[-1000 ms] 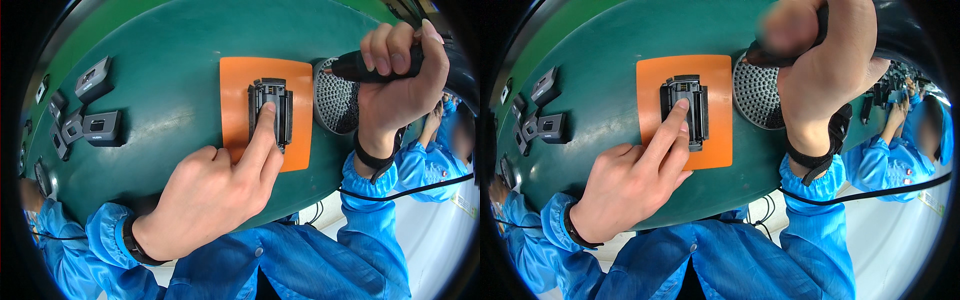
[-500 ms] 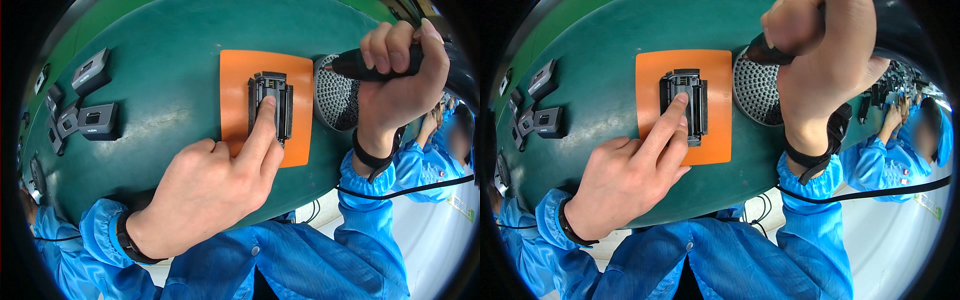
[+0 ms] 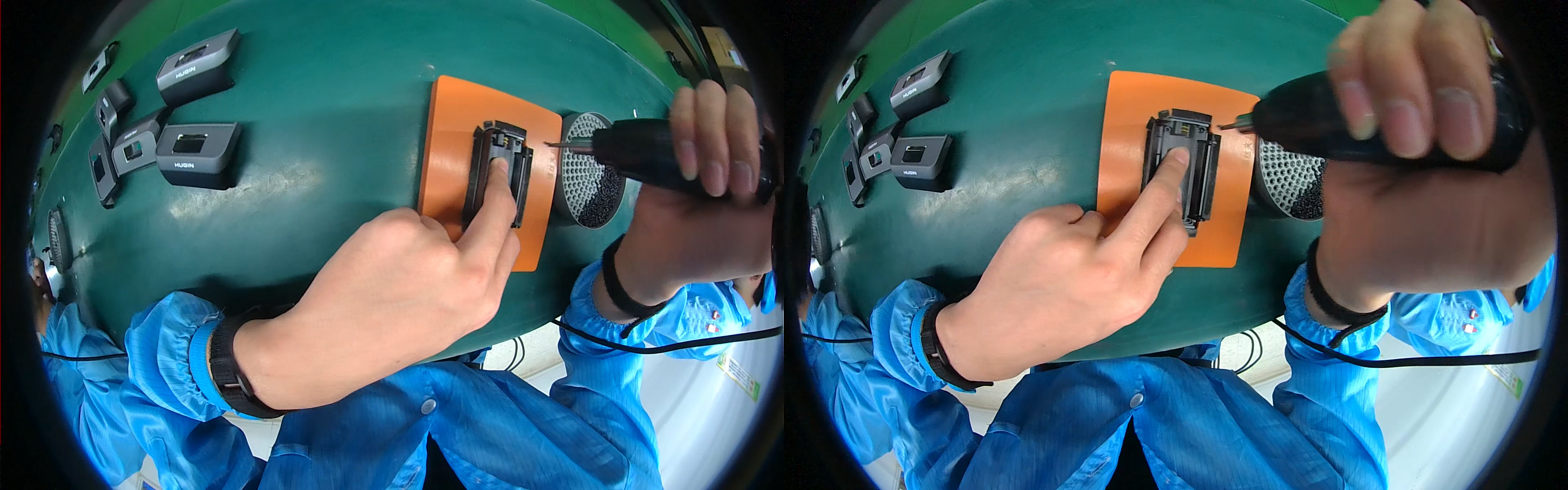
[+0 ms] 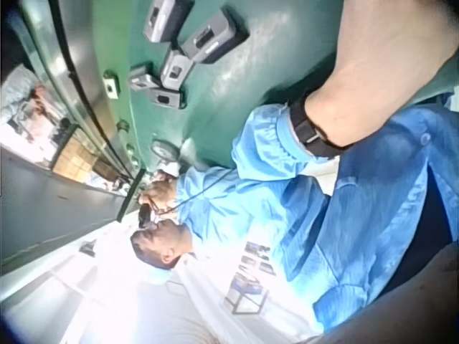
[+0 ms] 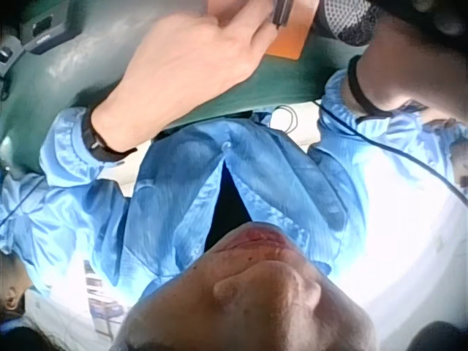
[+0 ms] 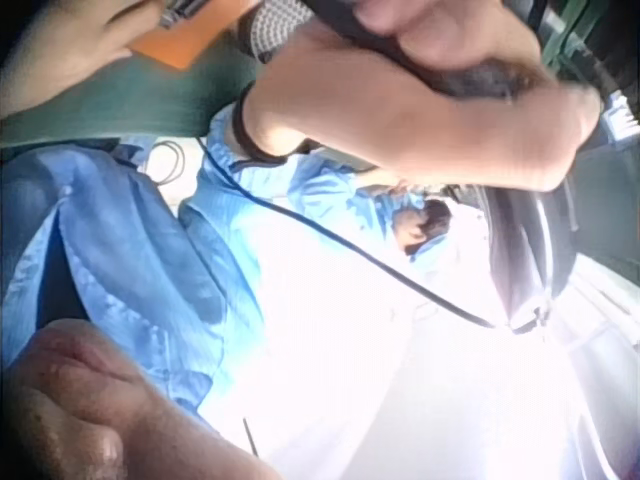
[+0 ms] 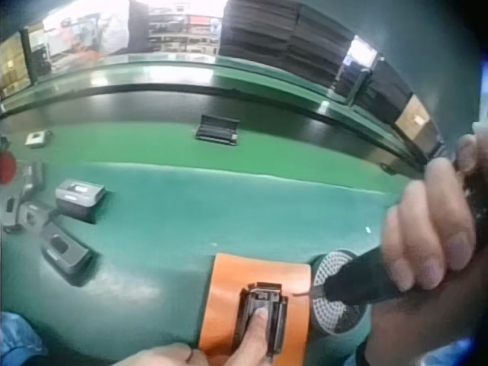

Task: Assembling the internal and external components of a plastic electronics housing using an electric screwdriver.

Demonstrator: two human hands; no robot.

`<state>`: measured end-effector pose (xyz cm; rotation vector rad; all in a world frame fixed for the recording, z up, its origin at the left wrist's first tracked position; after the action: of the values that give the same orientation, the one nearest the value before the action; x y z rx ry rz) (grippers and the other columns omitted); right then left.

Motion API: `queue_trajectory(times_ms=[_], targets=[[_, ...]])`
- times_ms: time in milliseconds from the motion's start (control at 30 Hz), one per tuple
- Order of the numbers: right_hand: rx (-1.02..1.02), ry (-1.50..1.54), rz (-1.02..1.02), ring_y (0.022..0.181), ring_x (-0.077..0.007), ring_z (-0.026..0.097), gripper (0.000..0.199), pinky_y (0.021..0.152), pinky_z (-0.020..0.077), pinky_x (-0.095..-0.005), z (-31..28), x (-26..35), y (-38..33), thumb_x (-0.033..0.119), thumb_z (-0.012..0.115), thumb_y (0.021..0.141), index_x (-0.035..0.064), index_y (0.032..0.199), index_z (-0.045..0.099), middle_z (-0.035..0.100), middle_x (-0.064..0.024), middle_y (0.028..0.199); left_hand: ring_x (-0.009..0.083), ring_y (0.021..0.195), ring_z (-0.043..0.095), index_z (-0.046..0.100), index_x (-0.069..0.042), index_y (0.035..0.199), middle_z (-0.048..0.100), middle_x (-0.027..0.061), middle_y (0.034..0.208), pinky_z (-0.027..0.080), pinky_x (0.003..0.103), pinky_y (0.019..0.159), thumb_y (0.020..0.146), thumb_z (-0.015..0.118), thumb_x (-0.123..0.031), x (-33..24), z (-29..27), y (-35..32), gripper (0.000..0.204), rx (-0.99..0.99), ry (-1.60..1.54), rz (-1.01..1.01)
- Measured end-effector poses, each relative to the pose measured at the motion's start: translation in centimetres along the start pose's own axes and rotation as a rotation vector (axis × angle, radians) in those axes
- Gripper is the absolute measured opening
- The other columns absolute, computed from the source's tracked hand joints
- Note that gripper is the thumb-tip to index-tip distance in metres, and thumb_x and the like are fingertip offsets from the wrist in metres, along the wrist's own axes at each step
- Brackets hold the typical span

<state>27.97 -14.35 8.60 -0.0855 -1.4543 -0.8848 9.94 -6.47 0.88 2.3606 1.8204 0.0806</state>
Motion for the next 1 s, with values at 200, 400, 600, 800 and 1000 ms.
queue_trajectory(times_ms=[200, 400, 600, 800, 1000], targets=[[0.038, -0.001, 0.018, 0.056, -0.0075, 0.040, 0.022, 0.057, 0.0356, -0.0265, 1.4, -2.4, -0.4, 0.021, 0.048, 0.101, 0.0095, 0.083, 0.053, 0.041, 0.0049, 0.062, 0.0058, 0.044, 0.047, 0.068, -0.007, 0.091, 0.067, 0.0152, 0.132, 0.040, 0.021, 0.047, 0.075, 0.064, -0.012, 0.1, 0.1, 0.2, 0.017, -0.025, 0.008, -0.012], [0.045, 0.002, 0.014, 0.056, -0.0075, 0.040, 0.021, 0.057, 0.0355, -0.0264, 1.8, -3.4, -0.4, 0.021, 0.048, 0.101, 0.0091, 0.084, 0.054, 0.041, 0.0049, 0.062, 0.0055, 0.043, 0.046, 0.068, -0.007, 0.090, 0.067, 0.0151, 0.131, 0.039, 0.022, 0.046, 0.075, 0.064, -0.013, 0.0, 0.3, 0.3, 0.016, -0.040, -0.007, -0.037], [0.063, 0.002, 0.011, 0.055, -0.0075, 0.040, 0.021, 0.057, 0.0355, -0.0264, 2.3, -3.8, -0.3, 0.021, 0.048, 0.101, 0.0088, 0.085, 0.054, 0.041, 0.0049, 0.062, 0.0052, 0.043, 0.046, 0.068, -0.007, 0.089, 0.067, 0.0156, 0.131, 0.039, 0.022, 0.046, 0.075, 0.064, -0.013, 0.0, 0.3, 0.2, 0.016, -0.035, 0.000, -0.037], [0.071, 0.013, 0.011, 0.055, -0.0075, 0.040, 0.021, 0.057, 0.0355, -0.0263, 2.5, -3.9, -0.1, 0.021, 0.048, 0.101, 0.0085, 0.085, 0.055, 0.041, 0.0049, 0.062, 0.0046, 0.044, 0.047, 0.068, -0.006, 0.089, 0.068, 0.0168, 0.130, 0.039, 0.021, 0.047, 0.075, 0.064, -0.012, -0.1, 0.3, 0.5, 0.016, -0.038, 0.010, -0.036], [0.077, 0.014, 0.011, 0.055, -0.0075, 0.040, 0.021, 0.056, 0.0354, -0.0263, 2.8, -4.1, -0.2, 0.021, 0.048, 0.101, 0.0082, 0.086, 0.056, 0.042, 0.0049, 0.062, 0.0045, 0.044, 0.048, 0.068, -0.004, 0.089, 0.068, 0.0189, 0.129, 0.039, 0.021, 0.046, 0.076, 0.063, -0.011, 0.0, 0.3, 0.6, 0.016, -0.029, 0.008, -0.043]])
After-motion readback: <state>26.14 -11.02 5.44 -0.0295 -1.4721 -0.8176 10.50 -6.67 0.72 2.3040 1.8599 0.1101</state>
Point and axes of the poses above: each hand's wrist, its own y-axis towards the middle knuckle, its own z-axis out of the palm, x = y × z, the point moved 6 cm from there along y, towards the middle knuckle
